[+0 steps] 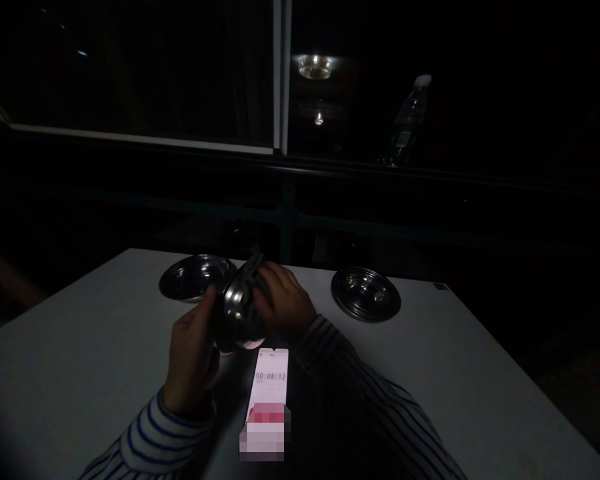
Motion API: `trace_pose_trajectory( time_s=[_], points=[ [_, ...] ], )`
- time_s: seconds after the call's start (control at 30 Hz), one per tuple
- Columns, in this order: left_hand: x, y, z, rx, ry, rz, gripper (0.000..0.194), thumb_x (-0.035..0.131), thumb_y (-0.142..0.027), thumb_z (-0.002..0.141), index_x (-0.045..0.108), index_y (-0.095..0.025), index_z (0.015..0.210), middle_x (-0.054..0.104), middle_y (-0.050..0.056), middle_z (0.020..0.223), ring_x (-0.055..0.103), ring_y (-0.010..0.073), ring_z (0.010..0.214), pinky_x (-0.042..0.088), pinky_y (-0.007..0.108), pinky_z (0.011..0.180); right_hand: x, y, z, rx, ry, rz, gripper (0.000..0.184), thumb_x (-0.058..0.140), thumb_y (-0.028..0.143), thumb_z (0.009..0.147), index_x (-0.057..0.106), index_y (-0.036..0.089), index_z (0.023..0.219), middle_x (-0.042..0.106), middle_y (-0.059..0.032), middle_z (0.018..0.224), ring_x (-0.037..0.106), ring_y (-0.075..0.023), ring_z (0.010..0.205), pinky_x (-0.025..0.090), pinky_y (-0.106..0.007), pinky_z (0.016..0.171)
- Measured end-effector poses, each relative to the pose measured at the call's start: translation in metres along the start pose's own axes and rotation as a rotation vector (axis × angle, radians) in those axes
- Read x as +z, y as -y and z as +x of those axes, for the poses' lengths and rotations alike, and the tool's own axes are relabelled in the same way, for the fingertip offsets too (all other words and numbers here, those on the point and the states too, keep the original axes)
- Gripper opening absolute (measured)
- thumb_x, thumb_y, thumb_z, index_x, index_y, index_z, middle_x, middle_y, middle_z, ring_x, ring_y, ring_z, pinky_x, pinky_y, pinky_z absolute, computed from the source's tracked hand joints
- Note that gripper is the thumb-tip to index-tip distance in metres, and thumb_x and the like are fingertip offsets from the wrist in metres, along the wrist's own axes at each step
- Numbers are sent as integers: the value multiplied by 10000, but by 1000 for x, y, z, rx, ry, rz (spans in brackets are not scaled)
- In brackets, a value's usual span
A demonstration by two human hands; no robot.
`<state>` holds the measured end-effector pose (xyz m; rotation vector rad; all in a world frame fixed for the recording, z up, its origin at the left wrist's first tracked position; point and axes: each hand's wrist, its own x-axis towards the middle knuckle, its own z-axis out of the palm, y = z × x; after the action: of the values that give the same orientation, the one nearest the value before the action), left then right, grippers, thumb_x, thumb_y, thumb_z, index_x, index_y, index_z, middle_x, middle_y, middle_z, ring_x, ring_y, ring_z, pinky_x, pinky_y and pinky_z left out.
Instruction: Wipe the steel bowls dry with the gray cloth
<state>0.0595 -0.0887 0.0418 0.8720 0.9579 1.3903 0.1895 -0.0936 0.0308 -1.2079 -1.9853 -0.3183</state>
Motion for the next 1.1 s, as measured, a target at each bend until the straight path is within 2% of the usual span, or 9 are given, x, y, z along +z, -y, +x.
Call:
trace_pose_trajectory(
  time_s=[0.13,0.3,0.43,0.5,0.57,0.7,0.83,0.93,1.1],
  points=[
    [-1,2,1,21,-17,54,359,604,-459,661,519,-140,521,473,-44,452,430,76,427,327,192,412,4,1,-4,-169,45,-11,305,421,346,812,542,174,1033,457,-105,1226,330,-268,1196,304,-465,982],
    [-4,6,2,44,-9,67,384,580,-469,683,511,-137,503,446,-48,441,411,69,429,321,187,417,7,4,-4,40,-45,-4,337,382,266,823,490,122,1108,464,-151,1197,396,-242,1137,372,-419,931],
    [-5,9,3,39,9,38,341,610,-440,669,540,-136,530,476,-45,456,444,79,443,343,193,430,8,7,1,-110,29,2,307,487,335,767,539,189,1032,441,-106,1233,325,-279,1190,283,-480,981],
    [-7,9,4,8,23,16,306,629,-415,660,572,-132,560,513,-38,476,469,85,458,360,196,441,7,-1,5,2,2,86,306,480,327,776,520,186,1044,453,-106,1213,361,-254,1166,305,-450,973],
    [-10,7,6,-52,27,-19,262,649,-388,648,625,-127,638,569,-20,521,520,106,504,396,208,474,7,-14,7,186,-16,228,310,429,294,808,472,171,1089,472,-116,1185,410,-221,1128,344,-410,948],
    [-19,0,11,-134,43,-170,293,638,-363,670,667,-130,845,665,36,720,604,152,681,460,239,606,9,-37,-7,477,-17,543,309,374,276,839,372,197,1138,540,-82,1078,505,-174,1022,395,-369,894],
    [-23,-2,14,-166,95,-236,332,618,-359,693,655,-138,938,677,60,856,615,163,763,469,247,669,9,-43,-16,580,-46,637,281,380,286,844,366,217,1116,577,-52,980,547,-163,941,428,-348,836],
    [-21,2,12,-217,155,-175,356,616,-379,691,653,-126,939,680,64,829,617,160,724,467,241,634,1,-35,-1,417,1,481,288,409,271,832,418,201,1110,553,-71,1062,507,-180,1011,395,-370,880],
    [-14,1,11,-191,127,-122,348,654,-376,638,659,-123,877,680,42,734,601,140,603,450,225,550,-9,2,25,-160,188,119,306,511,329,769,544,178,1033,510,-91,1169,406,-237,1110,311,-424,949]
  ],
)
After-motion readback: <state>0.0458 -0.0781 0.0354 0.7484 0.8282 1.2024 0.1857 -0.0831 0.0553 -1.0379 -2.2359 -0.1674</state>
